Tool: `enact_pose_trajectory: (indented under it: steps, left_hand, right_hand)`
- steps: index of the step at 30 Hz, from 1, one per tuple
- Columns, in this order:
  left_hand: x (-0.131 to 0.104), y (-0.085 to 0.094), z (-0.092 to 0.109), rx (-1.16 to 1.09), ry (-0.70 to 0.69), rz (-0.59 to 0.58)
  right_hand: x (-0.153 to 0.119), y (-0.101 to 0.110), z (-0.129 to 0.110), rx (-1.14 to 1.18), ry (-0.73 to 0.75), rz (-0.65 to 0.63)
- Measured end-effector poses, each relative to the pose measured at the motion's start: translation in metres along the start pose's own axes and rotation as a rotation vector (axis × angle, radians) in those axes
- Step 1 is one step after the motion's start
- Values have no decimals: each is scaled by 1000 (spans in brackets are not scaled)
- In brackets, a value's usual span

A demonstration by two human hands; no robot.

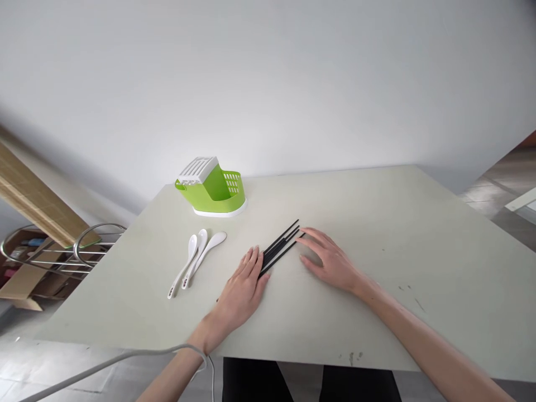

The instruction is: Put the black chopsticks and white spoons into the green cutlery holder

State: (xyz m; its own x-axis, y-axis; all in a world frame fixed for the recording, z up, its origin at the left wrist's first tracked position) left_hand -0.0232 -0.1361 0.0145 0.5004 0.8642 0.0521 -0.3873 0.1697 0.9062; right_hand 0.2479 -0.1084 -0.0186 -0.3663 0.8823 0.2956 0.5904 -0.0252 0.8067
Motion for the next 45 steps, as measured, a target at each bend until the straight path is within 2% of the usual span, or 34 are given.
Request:
enact_pose_trajectory:
  steps: [2, 5, 9, 13, 18, 24, 27, 29, 31, 34, 36, 38, 40, 42, 45]
  left_hand:
    - [-2, -1, 10, -70, 17, 10]
    - [-5, 10, 17, -148, -4, -45]
    - [-17, 32, 14, -90, -179, -160]
    - [-39, 34, 4, 9, -313, -227]
    - [-49, 17, 3, 157, -344, -166]
    - [-26, 6, 10, 213, -286, -45]
    - [-17, 8, 7, 179, -282, 22]
    - [-13, 17, -2, 163, -238, 93]
    - [-10, 34, -19, 193, -137, 218]
    - [-13, 61, -52, 299, 44, 416]
    - [-19, 75, -79, 341, 201, 475]
    - [-28, 82, -103, 339, 384, 456]
    - [-37, 81, -120, 322, 506, 374]
    - [-43, 78, -125, 319, 535, 294]
    - [-48, 76, -119, 375, 514, 282]
  right_hand:
    - [0, -1, 0, -8, 1, -7]
    - [0, -2, 1, -25, -5, -12]
    - [-1, -3, 2, -46, 0, -23]
    - [-1, -2, 2, -37, -6, -38]
    - [-1, -2, 3, -17, -32, -55]
    - [-2, -4, 3, 0, -49, -26]
    - [-3, -3, 4, 16, -61, -22]
    - [-3, -3, 5, 35, -69, -22]
    - [-4, -3, 6, 54, -74, -21]
    - [-4, -2, 7, 67, -83, -16]
    - [-4, -2, 7, 72, -90, -13]
    - [-4, -1, 7, 77, -95, -6]
    - [-3, 0, 6, 78, -98, 0]
    - [-3, 0, 5, 77, -101, -2]
    - [-2, 1, 4, 76, -111, -7]
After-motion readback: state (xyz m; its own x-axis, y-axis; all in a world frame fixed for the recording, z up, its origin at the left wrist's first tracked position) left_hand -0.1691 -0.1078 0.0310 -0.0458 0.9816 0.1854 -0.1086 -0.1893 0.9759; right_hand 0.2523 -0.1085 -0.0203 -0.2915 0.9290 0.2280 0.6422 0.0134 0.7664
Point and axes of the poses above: each hand's wrist, its own x-axis towards the middle knuckle, its own y-axis out of the back of the hand, z = x × y, the point moved 3 cm from there along x, towards the middle knuckle, and after that the axes turned 1 degree about -z, right-handed, at the moved point
